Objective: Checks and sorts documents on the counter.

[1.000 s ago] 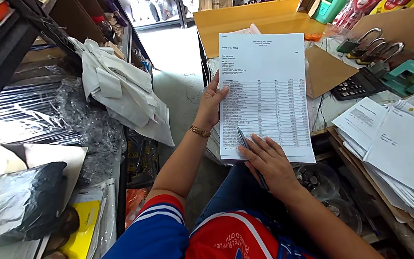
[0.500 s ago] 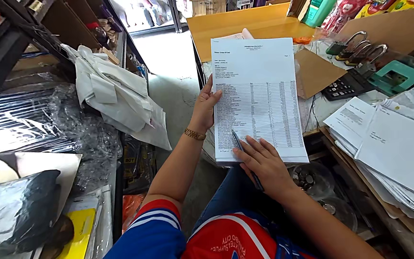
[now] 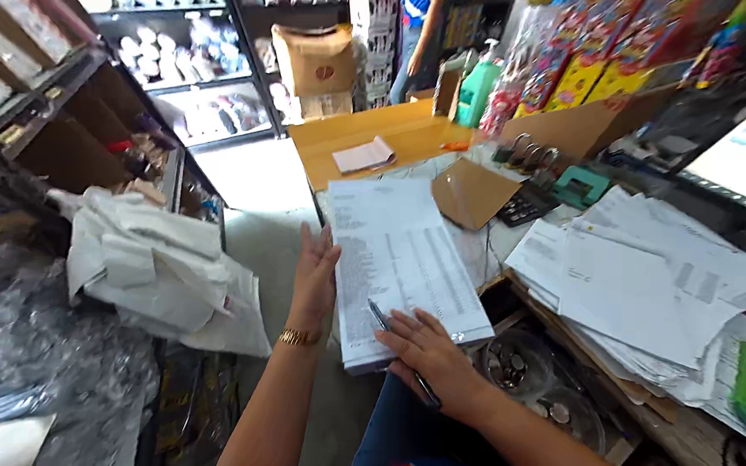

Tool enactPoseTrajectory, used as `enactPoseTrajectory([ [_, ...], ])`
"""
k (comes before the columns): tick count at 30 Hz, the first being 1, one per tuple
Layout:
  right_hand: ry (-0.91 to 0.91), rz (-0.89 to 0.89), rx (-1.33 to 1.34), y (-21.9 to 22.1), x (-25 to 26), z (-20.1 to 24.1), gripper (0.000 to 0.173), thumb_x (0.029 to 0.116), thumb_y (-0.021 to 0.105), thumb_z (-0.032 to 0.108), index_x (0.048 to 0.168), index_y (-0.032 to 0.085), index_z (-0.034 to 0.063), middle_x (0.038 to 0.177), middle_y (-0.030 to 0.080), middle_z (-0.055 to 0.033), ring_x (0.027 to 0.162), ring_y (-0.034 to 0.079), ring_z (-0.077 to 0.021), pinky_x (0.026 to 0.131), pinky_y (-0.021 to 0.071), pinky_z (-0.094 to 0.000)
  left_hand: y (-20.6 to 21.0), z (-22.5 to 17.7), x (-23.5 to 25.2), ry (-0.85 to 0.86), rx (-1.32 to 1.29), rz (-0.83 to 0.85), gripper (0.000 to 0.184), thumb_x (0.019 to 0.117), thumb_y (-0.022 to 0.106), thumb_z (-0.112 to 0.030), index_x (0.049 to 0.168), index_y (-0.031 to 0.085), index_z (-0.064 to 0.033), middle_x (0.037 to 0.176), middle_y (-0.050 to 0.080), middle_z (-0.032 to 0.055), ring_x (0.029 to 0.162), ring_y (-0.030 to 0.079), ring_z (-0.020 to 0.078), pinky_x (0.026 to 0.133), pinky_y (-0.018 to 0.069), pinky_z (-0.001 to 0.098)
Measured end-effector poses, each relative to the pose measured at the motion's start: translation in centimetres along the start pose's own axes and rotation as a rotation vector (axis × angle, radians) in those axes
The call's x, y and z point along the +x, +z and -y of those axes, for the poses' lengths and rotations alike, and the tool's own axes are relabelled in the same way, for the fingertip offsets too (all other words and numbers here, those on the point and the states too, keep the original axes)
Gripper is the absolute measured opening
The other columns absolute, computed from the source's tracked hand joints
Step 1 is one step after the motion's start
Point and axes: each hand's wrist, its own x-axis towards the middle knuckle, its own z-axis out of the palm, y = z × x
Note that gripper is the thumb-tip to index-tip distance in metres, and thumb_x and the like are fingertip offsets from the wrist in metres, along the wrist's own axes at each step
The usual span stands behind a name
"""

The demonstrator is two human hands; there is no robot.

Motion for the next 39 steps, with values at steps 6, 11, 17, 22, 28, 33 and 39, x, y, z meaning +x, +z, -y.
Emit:
enactPoseTrajectory([
  [6, 0.285, -0.288, 0.024, -6.0, 1.0, -3.6, 0.033, 0.1025, 0.052, 0.017, 0.119, 0.067, -0.0069, 0.129, 0.068, -0.0232, 0.125, 0.065, -0.0348, 0.104, 0.0518, -0.0451, -1.5, 0.0, -3.0, 0.002, 0.267, 0.039, 0.085, 0.0952, 0.061, -0.019, 0.16, 0.014, 0.0079, 0.167, 0.02, 0.0275, 0.152, 0.033, 0.0222, 0.118, 0.0364, 0.0308],
  [11, 0.65, -0.196, 0.082, -7.7, 0.5, -8.2, 0.039, 0.1026, 0.058, 0.021, 0.127, 0.06, -0.0092, 0.11, 0.071, -0.0245, 0.094, 0.071, -0.0328, 0.082, 0.0569, -0.0491, -1.1, -0.2, -4.0, -0.076, 0.373, 0.241, 0.086, 0.0925, 0.067, -0.013, 0.162, 0.019, 0.0, 0.158, 0.042, 0.0208, 0.126, 0.063, 0.0156, 0.102, 0.0546, 0.0314],
  [17, 0.903, -0.034, 0.123, -7.8, 1.4, -8.5, 0.04, 0.1026, 0.064, 0.024, 0.126, 0.064, -0.008, 0.097, 0.069, -0.0221, 0.084, 0.063, -0.0279, 0.081, 0.05, -0.0461, -0.9, -0.8, -4.0, -0.028, 0.612, 0.308, 0.086, 0.0936, 0.071, -0.019, 0.16, 0.023, 0.0058, 0.169, 0.01, 0.0289, 0.157, 0.019, 0.0359, 0.125, 0.0257, 0.0447],
  [22, 0.765, -0.088, 0.034, -7.6, 1.5, -7.8, 0.037, 0.0995, 0.066, 0.023, 0.121, 0.067, -0.006, 0.092, 0.071, -0.02, 0.081, 0.068, -0.0307, 0.078, 0.0536, -0.0497, -0.8, -1.5, -4.7, -0.041, 0.685, 0.312, 0.075, 0.0983, 0.066, -0.02, 0.158, 0.029, 0.0069, 0.168, 0.012, 0.0302, 0.158, 0.011, 0.042, 0.126, 0.0191, 0.049],
  [28, 0.625, -0.259, -0.03, -6.8, 1.3, -6.9, 0.033, 0.092, 0.07, 0.011, 0.12, 0.068, -0.006, 0.086, 0.071, -0.0161, 0.07, 0.065, -0.0228, 0.067, 0.0537, -0.0383, -0.8, -1.2, -4.9, -0.027, 0.715, 0.315, 0.07, 0.1004, 0.062, -0.024, 0.157, 0.033, 0.0044, 0.168, 0.012, 0.0293, 0.158, 0.007, 0.043, 0.126, 0.0133, 0.0561],
  [33, 0.757, -0.294, 0.071, -7.4, 2.0, -6.5, 0.034, 0.092, 0.072, 0.006, 0.123, 0.066, -0.0061, 0.086, 0.068, -0.0122, 0.069, 0.057, -0.012, 0.066, 0.048, -0.0283, -0.2, -2.8, -7.4, 0.422, 0.914, 0.397, 0.073, 0.089, 0.072, -0.036, 0.144, 0.053, 0.0079, 0.155, 0.044, 0.0302, 0.148, 0.035, 0.0504, 0.116, 0.0226, 0.0733],
  [39, 0.726, -0.257, 0.009, -6.6, 2.4, -7.1, 0.031, 0.0981, 0.066, 0.013, 0.123, 0.067, -0.0054, 0.088, 0.07, -0.0143, 0.071, 0.062, -0.0178, 0.068, 0.0511, -0.0337, 0.8, -4.1, -9.1, 0.479, 1.036, 0.85, 0.07, 0.0906, 0.073, -0.036, 0.145, 0.055, 0.0048, 0.151, 0.051, 0.0268, 0.144, 0.045, 0.0463, 0.114, 0.0333, 0.0684],
])
